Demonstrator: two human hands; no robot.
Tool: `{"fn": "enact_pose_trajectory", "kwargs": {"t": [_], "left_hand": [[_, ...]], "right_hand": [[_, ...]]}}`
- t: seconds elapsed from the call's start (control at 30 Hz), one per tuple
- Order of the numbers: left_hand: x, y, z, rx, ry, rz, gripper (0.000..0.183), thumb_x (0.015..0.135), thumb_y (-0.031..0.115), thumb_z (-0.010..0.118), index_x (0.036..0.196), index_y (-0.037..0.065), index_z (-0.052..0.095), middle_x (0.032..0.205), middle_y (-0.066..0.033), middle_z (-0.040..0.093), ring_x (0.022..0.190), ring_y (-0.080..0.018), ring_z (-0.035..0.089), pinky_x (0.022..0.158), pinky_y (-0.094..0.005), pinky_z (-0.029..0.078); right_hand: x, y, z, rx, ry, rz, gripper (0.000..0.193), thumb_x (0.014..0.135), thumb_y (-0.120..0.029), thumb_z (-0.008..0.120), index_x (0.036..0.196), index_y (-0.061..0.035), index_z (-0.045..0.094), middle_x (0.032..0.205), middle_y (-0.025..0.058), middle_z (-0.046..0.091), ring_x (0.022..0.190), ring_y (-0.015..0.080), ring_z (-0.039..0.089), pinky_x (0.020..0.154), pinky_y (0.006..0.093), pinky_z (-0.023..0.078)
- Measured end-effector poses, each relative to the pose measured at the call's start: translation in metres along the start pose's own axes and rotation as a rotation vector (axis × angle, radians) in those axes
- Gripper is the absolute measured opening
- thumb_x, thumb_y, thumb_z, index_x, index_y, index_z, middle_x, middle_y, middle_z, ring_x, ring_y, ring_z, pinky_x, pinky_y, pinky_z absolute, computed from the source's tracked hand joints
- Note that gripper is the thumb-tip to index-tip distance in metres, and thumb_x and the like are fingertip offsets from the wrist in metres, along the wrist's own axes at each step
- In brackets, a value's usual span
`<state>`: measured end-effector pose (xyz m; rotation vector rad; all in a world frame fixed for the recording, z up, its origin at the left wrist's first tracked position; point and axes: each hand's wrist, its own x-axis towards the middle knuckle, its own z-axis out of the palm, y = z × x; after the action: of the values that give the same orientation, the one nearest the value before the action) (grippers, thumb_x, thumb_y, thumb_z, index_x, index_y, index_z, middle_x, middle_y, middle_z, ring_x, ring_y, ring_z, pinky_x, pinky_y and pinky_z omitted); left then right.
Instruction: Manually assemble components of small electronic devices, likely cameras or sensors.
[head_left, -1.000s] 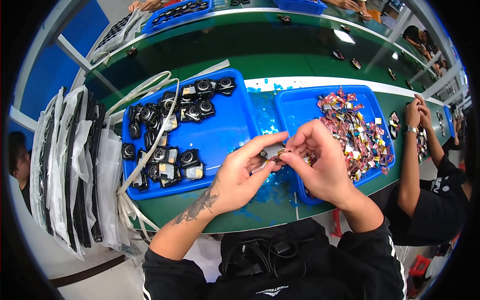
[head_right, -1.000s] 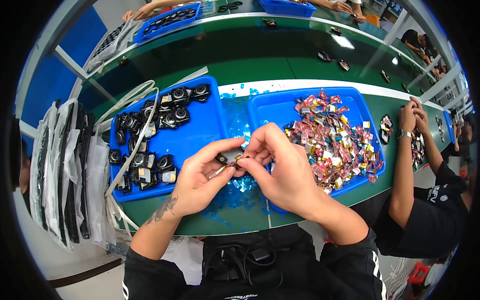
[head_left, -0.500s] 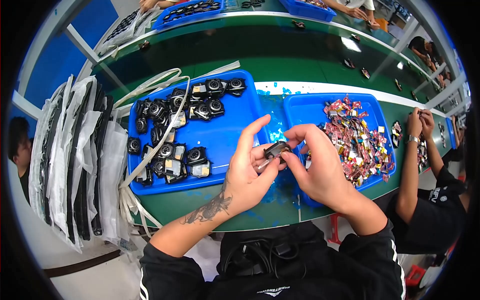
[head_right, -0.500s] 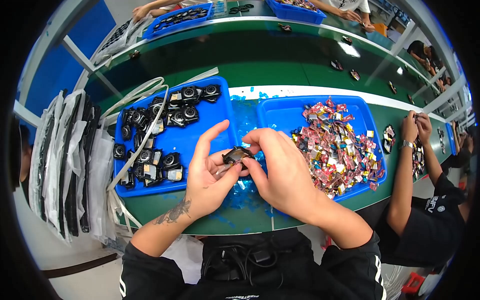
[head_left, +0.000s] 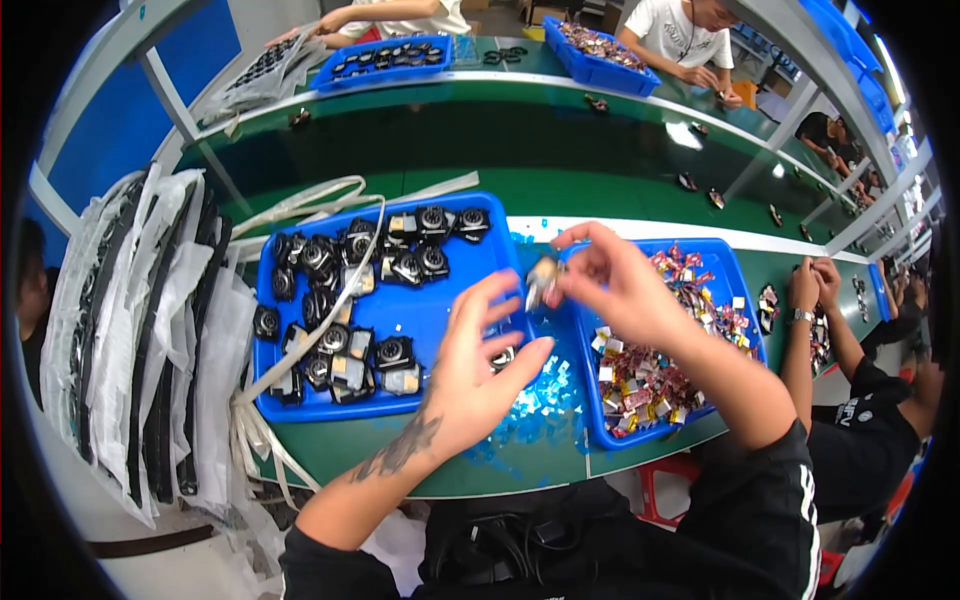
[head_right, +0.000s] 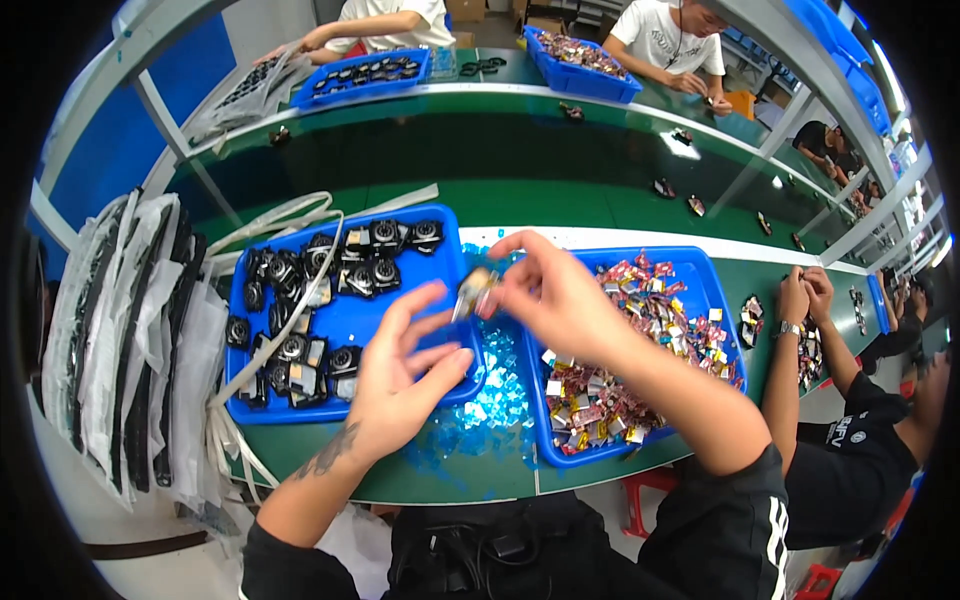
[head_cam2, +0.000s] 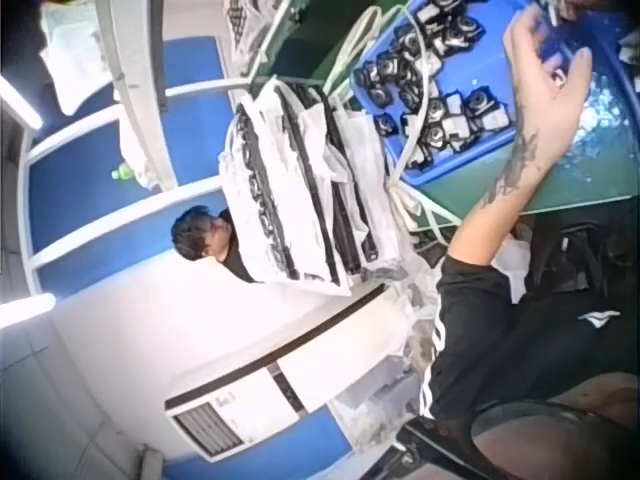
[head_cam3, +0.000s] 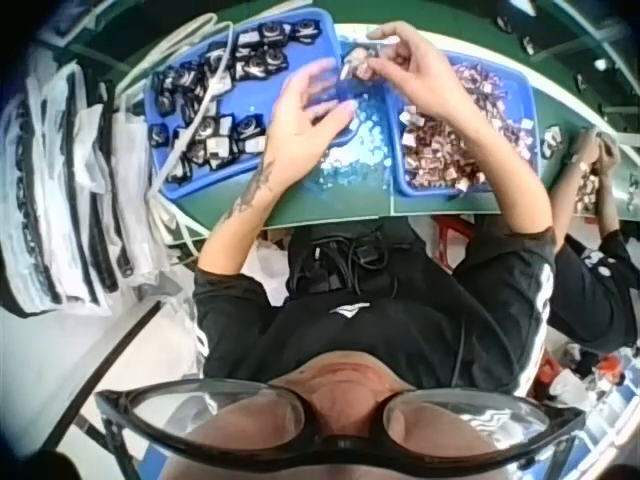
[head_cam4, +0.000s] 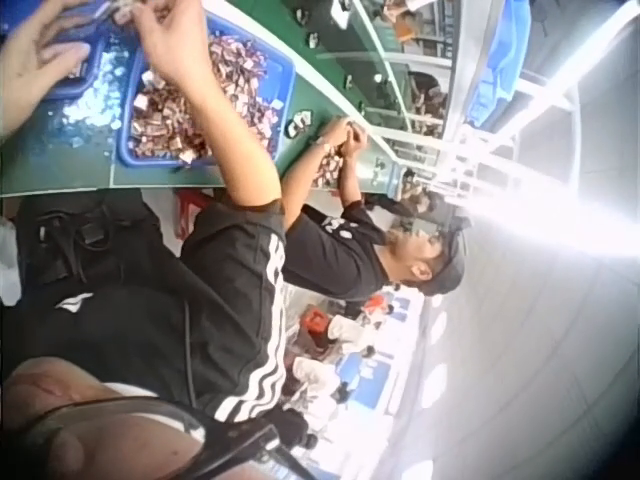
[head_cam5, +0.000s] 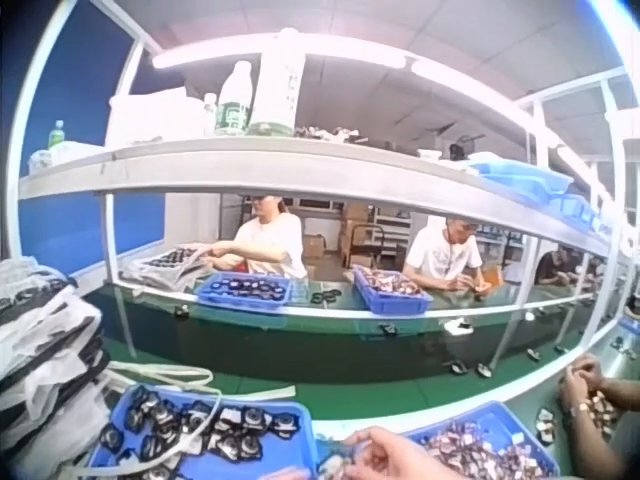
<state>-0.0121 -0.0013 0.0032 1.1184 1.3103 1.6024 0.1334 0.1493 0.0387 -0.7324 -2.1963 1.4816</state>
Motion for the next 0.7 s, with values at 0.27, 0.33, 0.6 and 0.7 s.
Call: {"fn": "enact_pose_trajectory", "kwargs": {"t": [0.27, 0.33, 0.6, 0.7], "left_hand": [[-0.073, 0.148, -0.028, 0.301, -0.043, 0.938, 0.016, 0.088, 0.015, 0.059, 0.097, 0.006, 0.048, 0.085, -0.0117, 0.062, 0.065, -0.0275, 0.063, 0.053, -0.0337, 0.052], [-0.081, 0.167, -0.013, 0.348, 0.038, 0.824, 0.017, 0.090, 0.020, 0.056, 0.095, 0.008, 0.045, 0.086, -0.0112, 0.058, 0.066, -0.0297, 0.061, 0.056, -0.0370, 0.052], [-0.077, 0.170, -0.037, 0.285, 0.018, 0.843, 0.021, 0.077, -0.005, 0.063, 0.097, -0.001, 0.067, 0.085, -0.0129, 0.069, 0.075, -0.0242, 0.064, 0.065, -0.0335, 0.051], [0.002, 0.135, -0.036, 0.585, 0.079, 0.788, 0.024, 0.072, -0.004, 0.066, 0.096, 0.001, 0.070, 0.085, -0.0100, 0.069, 0.077, -0.0303, 0.065, 0.074, -0.0357, 0.054]], "right_hand": [[0.134, 0.117, -0.103, -0.661, 0.462, 0.320, 0.043, 0.077, -0.012, 0.079, 0.111, 0.0003, 0.057, 0.087, 0.0116, 0.071, 0.084, 0.0171, 0.066, 0.075, 0.0317, 0.050], [0.134, 0.129, -0.113, -0.702, 0.470, 0.333, 0.043, 0.076, -0.013, 0.080, 0.109, 0.0013, 0.057, 0.088, 0.0120, 0.070, 0.085, 0.0173, 0.066, 0.074, 0.0314, 0.050], [0.105, 0.119, -0.140, -0.427, 0.455, 0.294, 0.054, 0.078, -0.018, 0.078, 0.123, 0.0002, 0.055, 0.101, 0.0130, 0.065, 0.092, 0.0236, 0.064, 0.083, 0.0358, 0.051], [0.062, 0.079, -0.131, -0.449, 0.414, 0.148, 0.040, 0.083, -0.013, 0.071, 0.118, 0.0014, 0.058, 0.090, 0.0073, 0.063, 0.083, 0.0161, 0.061, 0.079, 0.0306, 0.050]]}}
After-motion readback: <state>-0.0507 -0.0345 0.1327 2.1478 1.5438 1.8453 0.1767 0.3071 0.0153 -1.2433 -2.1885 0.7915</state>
